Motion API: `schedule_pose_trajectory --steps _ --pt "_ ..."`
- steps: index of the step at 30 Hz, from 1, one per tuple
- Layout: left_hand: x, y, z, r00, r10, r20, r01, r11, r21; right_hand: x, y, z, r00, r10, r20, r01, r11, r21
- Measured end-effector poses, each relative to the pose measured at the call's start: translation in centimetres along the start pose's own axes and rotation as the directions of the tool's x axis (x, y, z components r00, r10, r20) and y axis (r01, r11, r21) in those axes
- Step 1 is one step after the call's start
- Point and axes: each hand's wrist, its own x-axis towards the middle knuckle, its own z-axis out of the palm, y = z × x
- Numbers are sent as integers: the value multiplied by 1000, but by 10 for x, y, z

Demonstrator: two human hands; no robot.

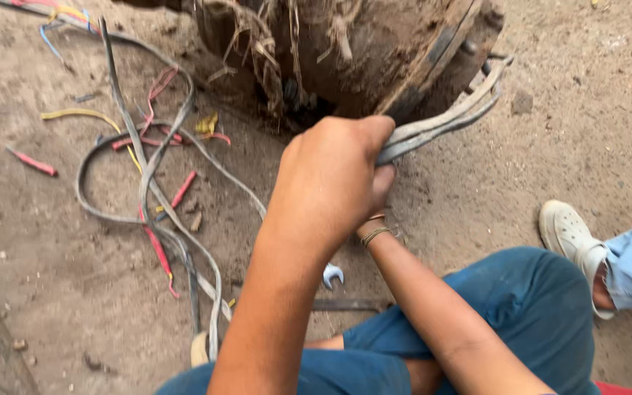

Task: The person uses a wrench to loosen and tighten bolts on a muddy electric motor. They manipulate the motor's casing and wires while sitting on the ground.

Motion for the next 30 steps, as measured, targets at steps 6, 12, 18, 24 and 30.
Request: schedule_pose_trajectory --steps 6,12,18,24,30 --pt "-2 -1 4 1000 19 -2 -19 999 46 20 53 -2 980 170 -105 -161 983 83" --pt "-3 -4 7 998 47 -31 -46 999 26 83 84 -35 931 288 223 -364 702 612" --pt "0 -5 9 999 37 -18 -37 999 1 73 50 -54 959 169 229 -260 849 461" --pt "4 -3 3 998 58 -32 -59 998 -23 7 37 8 993 -66 -101 66 998 -5" --pt "-2 -5 6 1000 -3 17 3 999 33 11 51 20 974 -75 -215 100 989 108"
